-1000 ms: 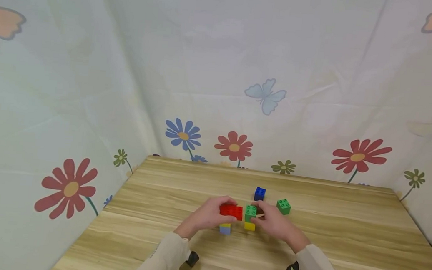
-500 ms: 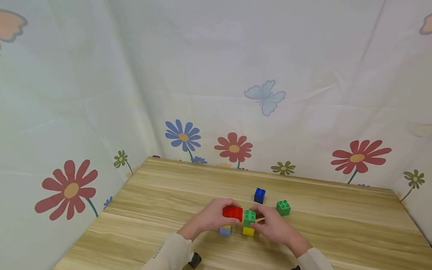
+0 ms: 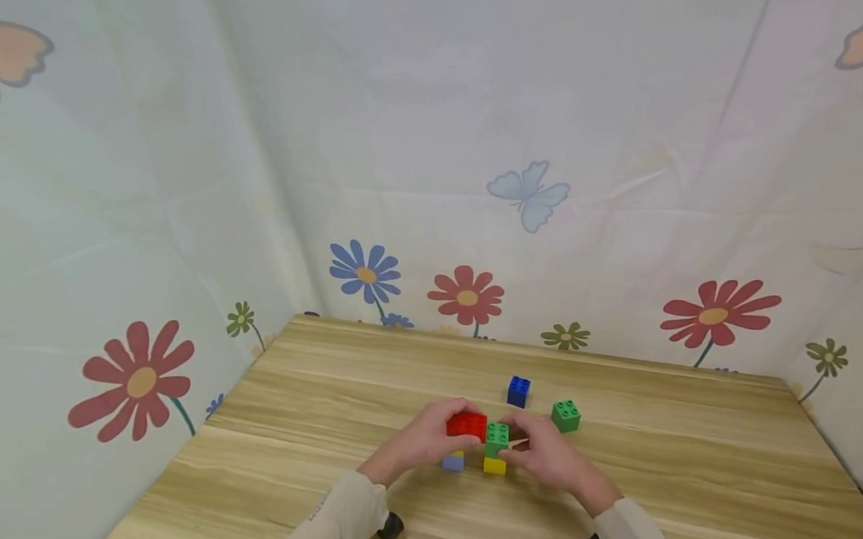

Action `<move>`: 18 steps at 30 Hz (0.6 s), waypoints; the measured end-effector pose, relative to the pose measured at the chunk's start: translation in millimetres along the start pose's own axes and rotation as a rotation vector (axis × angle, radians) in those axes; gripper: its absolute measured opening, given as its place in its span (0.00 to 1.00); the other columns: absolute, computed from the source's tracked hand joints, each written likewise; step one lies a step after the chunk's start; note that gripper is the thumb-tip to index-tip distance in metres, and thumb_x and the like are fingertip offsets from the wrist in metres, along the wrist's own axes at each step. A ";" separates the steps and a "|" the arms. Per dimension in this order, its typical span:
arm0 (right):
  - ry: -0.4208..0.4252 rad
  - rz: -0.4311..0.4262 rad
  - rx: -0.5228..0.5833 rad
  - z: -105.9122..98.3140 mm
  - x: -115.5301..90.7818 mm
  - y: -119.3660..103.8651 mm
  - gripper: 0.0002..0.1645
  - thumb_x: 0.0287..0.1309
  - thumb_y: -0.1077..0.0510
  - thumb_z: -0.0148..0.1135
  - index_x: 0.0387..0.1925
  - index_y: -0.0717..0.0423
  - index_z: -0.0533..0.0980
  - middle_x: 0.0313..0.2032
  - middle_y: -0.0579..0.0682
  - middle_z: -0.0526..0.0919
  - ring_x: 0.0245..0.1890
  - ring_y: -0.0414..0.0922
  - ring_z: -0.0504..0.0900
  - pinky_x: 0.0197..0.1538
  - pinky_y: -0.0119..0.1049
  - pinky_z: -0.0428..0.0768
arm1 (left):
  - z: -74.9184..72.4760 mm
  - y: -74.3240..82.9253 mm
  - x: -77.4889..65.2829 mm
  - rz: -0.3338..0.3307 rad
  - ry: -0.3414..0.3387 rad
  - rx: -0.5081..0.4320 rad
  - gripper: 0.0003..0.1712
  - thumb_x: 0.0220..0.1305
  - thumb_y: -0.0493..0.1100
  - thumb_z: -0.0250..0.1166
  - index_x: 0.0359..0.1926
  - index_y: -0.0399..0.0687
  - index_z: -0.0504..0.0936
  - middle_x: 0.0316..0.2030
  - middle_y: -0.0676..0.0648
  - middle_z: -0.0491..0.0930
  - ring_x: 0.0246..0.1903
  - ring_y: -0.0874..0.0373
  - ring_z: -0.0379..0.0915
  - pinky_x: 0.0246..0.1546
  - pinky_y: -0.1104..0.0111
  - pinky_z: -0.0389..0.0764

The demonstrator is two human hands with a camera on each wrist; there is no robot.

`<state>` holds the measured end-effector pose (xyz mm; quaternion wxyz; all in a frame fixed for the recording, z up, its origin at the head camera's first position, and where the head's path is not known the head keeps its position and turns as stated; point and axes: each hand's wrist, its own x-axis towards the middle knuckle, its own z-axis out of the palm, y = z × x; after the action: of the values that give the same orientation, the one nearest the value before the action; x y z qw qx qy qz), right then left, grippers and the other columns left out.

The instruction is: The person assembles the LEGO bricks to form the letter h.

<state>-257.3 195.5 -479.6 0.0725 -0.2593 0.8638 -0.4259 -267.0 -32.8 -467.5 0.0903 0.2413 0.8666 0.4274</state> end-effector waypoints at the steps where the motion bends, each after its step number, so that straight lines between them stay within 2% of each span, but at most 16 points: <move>1: 0.002 0.000 -0.002 0.1 -0.2 0.1 0.21 0.58 0.54 0.65 0.52 0.56 0.73 0.47 0.49 0.79 0.46 0.49 0.79 0.47 0.39 0.79 | 0.2 0.2 0.0 0.001 0.002 -0.003 0.19 0.59 0.50 0.68 0.51 0.62 0.76 0.42 0.62 0.74 0.41 0.64 0.69 0.39 0.72 0.75; 8: 0.012 -0.018 -0.006 1.0 -0.1 1.2 0.22 0.58 0.54 0.65 0.52 0.59 0.73 0.47 0.49 0.79 0.46 0.50 0.79 0.46 0.38 0.79 | 2.9 -1.4 2.1 0.005 0.004 -0.024 0.19 0.59 0.50 0.67 0.51 0.62 0.75 0.42 0.62 0.74 0.41 0.64 0.69 0.39 0.72 0.76; 18: 0.007 0.002 0.006 1.2 -0.7 2.0 0.22 0.58 0.54 0.65 0.52 0.56 0.74 0.48 0.49 0.79 0.47 0.49 0.79 0.46 0.37 0.79 | 5.1 -0.6 3.6 0.006 0.006 -0.053 0.18 0.59 0.52 0.66 0.51 0.65 0.75 0.43 0.63 0.74 0.42 0.64 0.69 0.40 0.71 0.76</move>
<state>-257.1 196.1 -481.9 0.0708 -0.2567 0.8629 -0.4295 -268.6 -27.8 -470.9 0.0926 0.2400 0.8546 0.4511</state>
